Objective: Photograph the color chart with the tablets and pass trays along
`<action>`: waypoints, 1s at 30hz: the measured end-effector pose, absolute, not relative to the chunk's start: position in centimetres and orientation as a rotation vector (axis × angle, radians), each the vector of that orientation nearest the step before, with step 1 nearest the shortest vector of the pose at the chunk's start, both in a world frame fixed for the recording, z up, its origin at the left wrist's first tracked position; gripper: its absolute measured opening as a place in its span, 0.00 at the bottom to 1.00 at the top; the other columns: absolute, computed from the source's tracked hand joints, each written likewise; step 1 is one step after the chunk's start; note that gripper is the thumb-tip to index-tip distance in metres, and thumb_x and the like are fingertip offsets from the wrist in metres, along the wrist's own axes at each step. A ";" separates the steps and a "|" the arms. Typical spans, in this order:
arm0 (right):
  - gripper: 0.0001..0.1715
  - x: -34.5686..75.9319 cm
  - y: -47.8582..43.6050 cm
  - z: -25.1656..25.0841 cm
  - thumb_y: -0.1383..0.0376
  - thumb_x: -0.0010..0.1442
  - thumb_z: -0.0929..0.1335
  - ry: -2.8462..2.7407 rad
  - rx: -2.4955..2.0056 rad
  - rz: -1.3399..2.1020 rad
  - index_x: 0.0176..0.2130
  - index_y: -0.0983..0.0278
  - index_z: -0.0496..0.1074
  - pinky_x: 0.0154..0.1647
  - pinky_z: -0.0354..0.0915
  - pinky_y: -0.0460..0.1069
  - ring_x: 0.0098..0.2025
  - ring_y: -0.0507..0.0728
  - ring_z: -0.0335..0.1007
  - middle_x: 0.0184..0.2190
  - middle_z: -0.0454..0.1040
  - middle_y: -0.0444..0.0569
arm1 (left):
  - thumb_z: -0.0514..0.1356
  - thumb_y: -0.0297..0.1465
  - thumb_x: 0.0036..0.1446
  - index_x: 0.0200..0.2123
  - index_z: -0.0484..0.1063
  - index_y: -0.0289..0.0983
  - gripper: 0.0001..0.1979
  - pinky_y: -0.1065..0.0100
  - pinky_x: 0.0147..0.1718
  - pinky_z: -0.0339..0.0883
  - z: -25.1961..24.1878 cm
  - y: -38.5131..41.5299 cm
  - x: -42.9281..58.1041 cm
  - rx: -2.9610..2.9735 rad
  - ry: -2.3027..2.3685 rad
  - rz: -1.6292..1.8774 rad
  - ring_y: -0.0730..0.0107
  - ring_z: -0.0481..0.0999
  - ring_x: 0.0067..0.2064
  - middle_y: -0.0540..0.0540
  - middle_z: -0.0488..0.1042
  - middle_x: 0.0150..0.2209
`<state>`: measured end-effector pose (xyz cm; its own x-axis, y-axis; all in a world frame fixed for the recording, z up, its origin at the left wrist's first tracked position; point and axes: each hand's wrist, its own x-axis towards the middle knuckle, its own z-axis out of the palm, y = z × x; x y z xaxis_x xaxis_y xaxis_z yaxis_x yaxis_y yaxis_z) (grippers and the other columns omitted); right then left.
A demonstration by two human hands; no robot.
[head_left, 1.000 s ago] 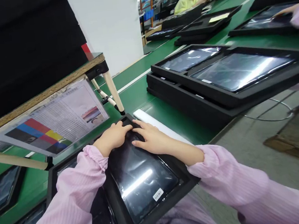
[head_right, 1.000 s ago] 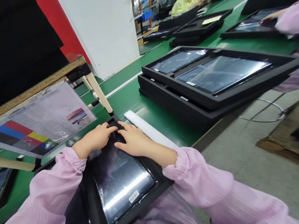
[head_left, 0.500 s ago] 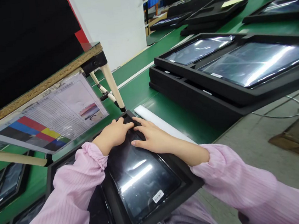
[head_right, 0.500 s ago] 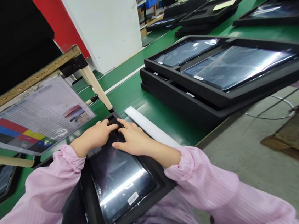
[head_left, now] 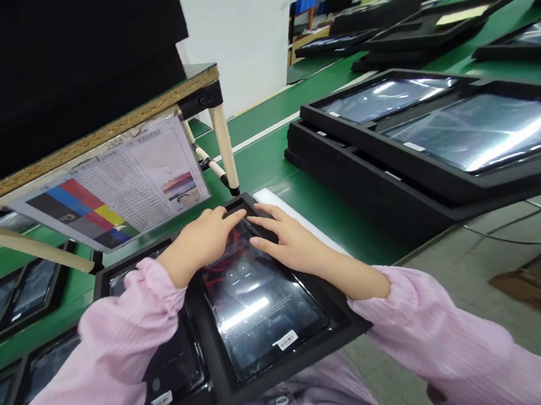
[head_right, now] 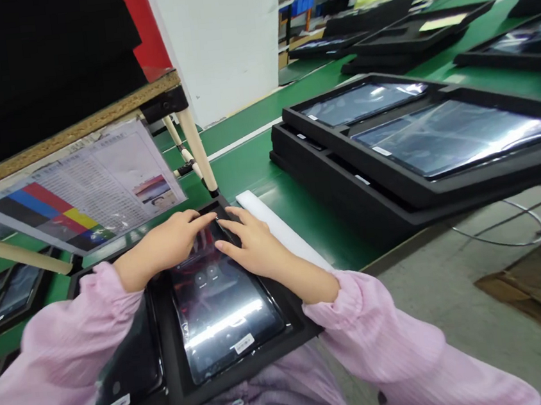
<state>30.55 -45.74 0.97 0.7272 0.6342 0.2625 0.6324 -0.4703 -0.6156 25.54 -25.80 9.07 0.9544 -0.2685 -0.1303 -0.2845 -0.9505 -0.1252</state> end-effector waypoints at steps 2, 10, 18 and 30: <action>0.20 29.4 -46.0 1.9 0.56 0.69 0.64 -1.204 -2.192 -0.132 0.56 0.54 0.76 0.68 0.50 0.71 0.71 0.69 0.48 0.68 0.58 0.52 | 0.47 0.23 0.66 0.69 0.56 0.40 0.29 0.57 0.50 0.71 10.2 -24.6 22.0 -3.001 0.353 -0.041 0.54 0.69 0.57 0.38 0.68 0.59; 0.19 27.6 -44.5 3.0 0.56 0.71 0.61 -1.703 -2.148 -0.027 0.51 0.47 0.78 0.65 0.48 0.76 0.71 0.73 0.46 0.70 0.57 0.42 | 0.49 0.19 0.63 0.52 0.73 0.32 0.19 0.52 0.52 0.71 8.6 -18.6 5.5 -2.986 0.080 -0.402 0.55 0.69 0.53 0.37 0.71 0.49; 0.24 28.8 -46.4 1.5 0.51 0.72 0.56 -1.382 -2.142 -0.197 0.53 0.41 0.76 0.58 0.58 0.79 0.67 0.76 0.55 0.69 0.58 0.42 | 0.50 0.21 0.62 0.51 0.78 0.33 0.21 0.51 0.47 0.73 5.2 -16.3 2.0 -2.929 -0.267 -0.381 0.51 0.66 0.51 0.35 0.67 0.46; 0.25 26.6 -47.7 1.1 0.60 0.72 0.58 -1.211 -2.262 -0.335 0.41 0.56 0.83 0.61 0.64 0.67 0.63 0.65 0.63 0.62 0.67 0.51 | 0.52 0.29 0.67 0.53 0.74 0.32 0.17 0.48 0.47 0.66 3.6 -16.0 1.9 -3.005 -0.026 -0.547 0.51 0.65 0.48 0.38 0.65 0.43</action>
<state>26.56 -47.75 1.07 0.5639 0.6887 0.4558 0.8250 -0.4450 -0.3482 1.91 -15.95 3.61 0.9358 0.0011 0.3526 0.0324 -0.9960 -0.0828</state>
